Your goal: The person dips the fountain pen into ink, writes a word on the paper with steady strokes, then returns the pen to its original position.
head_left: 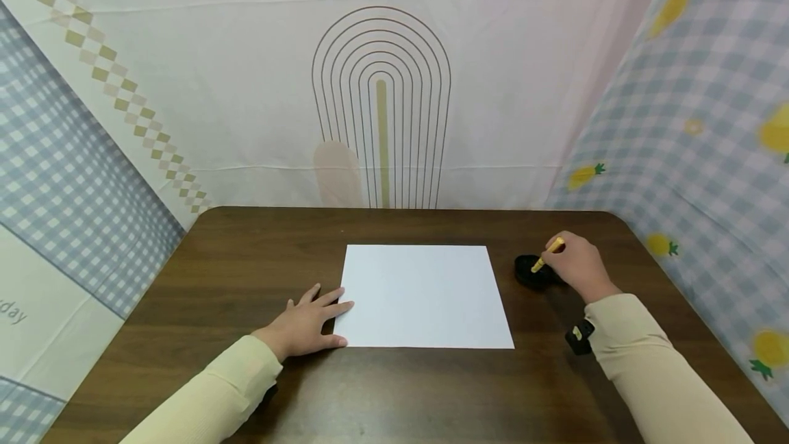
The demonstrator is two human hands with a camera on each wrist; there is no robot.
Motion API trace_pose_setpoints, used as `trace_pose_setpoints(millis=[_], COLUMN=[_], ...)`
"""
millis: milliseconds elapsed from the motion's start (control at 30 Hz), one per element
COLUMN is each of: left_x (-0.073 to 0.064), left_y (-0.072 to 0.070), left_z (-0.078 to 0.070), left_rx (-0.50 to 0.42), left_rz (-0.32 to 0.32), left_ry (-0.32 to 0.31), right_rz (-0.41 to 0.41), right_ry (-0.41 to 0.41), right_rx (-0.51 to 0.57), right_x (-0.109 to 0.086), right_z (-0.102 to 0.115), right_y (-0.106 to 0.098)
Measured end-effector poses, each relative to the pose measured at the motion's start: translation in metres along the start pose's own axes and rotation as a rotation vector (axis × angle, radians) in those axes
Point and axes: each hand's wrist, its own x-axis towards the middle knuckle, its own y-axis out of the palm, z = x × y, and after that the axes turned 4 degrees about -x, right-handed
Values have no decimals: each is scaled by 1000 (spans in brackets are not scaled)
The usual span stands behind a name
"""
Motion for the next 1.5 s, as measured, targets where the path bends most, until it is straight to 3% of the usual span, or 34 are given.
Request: trace_pose_setpoints(millis=[633,1500], left_x=[2,1], left_y=[0,1], left_z=[0,0], left_rx=[3,11], left_rz=[-2,7], left_ry=[-3,-18], right_rz=[35,25], right_ry=[51,39], right_rx=[35,70], right_x=[4,1], right_z=[-5,-6], right_y=[6,11])
